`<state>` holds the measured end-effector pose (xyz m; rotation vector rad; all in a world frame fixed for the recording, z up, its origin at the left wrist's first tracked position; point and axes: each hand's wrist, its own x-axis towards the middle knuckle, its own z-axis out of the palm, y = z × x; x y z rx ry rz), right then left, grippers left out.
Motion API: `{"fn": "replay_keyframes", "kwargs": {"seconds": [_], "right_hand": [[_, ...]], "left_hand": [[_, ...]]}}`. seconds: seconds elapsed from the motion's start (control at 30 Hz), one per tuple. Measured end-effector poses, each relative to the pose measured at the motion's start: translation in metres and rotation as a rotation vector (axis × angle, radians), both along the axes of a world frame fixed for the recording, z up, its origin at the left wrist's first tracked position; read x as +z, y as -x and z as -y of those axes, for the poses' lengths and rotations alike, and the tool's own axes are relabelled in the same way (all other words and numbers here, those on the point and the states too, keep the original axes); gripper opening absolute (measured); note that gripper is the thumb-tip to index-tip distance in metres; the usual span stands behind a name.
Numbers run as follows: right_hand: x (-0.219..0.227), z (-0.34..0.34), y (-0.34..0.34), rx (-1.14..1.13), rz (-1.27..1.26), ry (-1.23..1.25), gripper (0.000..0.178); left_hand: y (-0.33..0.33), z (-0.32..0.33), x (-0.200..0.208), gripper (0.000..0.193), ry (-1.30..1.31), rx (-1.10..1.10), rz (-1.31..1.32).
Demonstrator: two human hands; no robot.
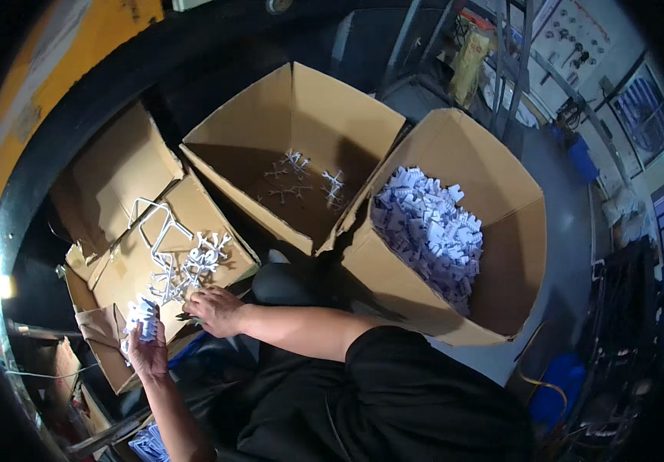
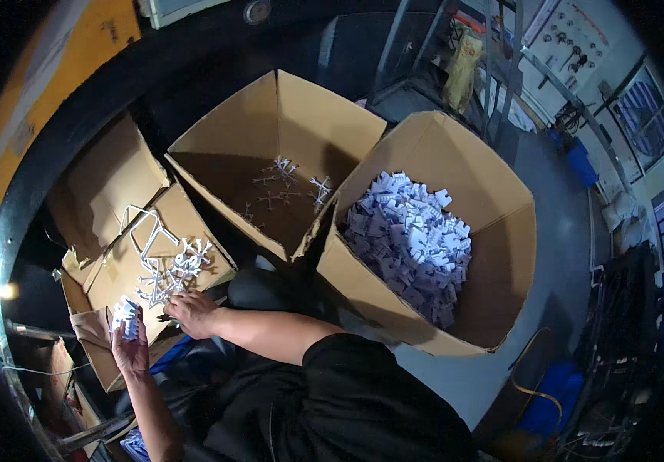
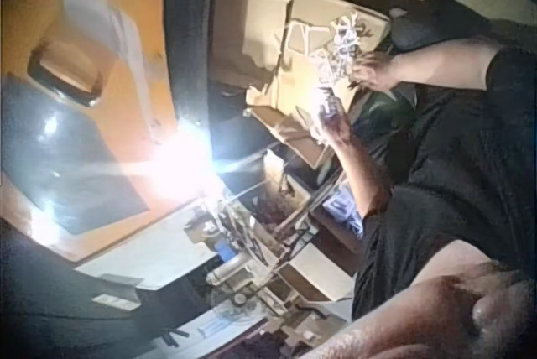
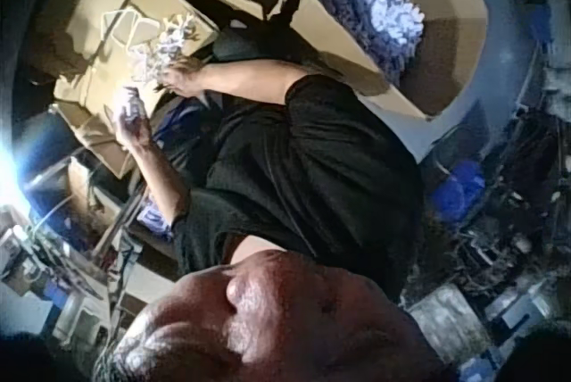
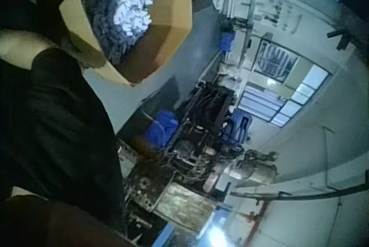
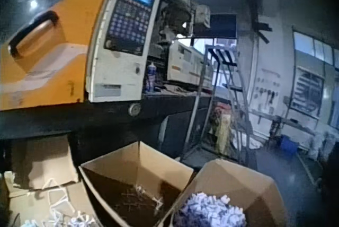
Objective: The person cuts plastic components from their injection molded plastic frames using flush cutters, then groups the cut components inside cardboard boxes.
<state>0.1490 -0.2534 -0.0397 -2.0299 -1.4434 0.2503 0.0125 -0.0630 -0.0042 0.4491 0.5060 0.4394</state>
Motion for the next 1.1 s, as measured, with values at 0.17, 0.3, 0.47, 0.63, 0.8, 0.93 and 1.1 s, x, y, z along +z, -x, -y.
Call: {"fn": "replay_keyframes", "kwargs": {"seconds": [0.17, 0.3, 0.47, 0.63, 0.8, 0.93, 1.1], "right_hand": [[-0.011, -0.013, 0.005, 0.025, -0.066, -0.079, 0.040], [0.010, 0.005, 0.018, -0.255, -0.421, -0.731, 0.028], [0.028, 0.102, 0.024, -0.388, -0.317, -0.556, 0.028], [0.025, 0.084, 0.034, -0.502, -0.239, -0.330, 0.029], [0.036, 0.069, 0.011, -0.352, -0.188, -0.141, 0.029], [0.038, 0.045, -0.015, -0.243, -0.082, 0.042, 0.029], [0.047, 0.000, 0.004, -0.125, 0.107, 0.235, 0.030]], "left_hand": [[-0.023, 0.040, 0.030, 0.035, -0.053, -0.074, -0.102], [-0.095, 0.139, 0.094, 0.054, -0.189, -0.451, 0.034], [-0.140, 0.280, 0.185, 0.087, -0.183, -0.993, 0.423], [-0.133, 0.285, 0.162, 0.090, -0.479, -0.920, 0.252], [-0.093, 0.211, 0.116, 0.069, -0.701, -0.664, -0.103], [-0.087, 0.182, 0.072, 0.036, -0.554, -0.505, -0.091], [-0.066, 0.143, 0.055, 0.031, -0.489, -0.265, -0.071]]}}
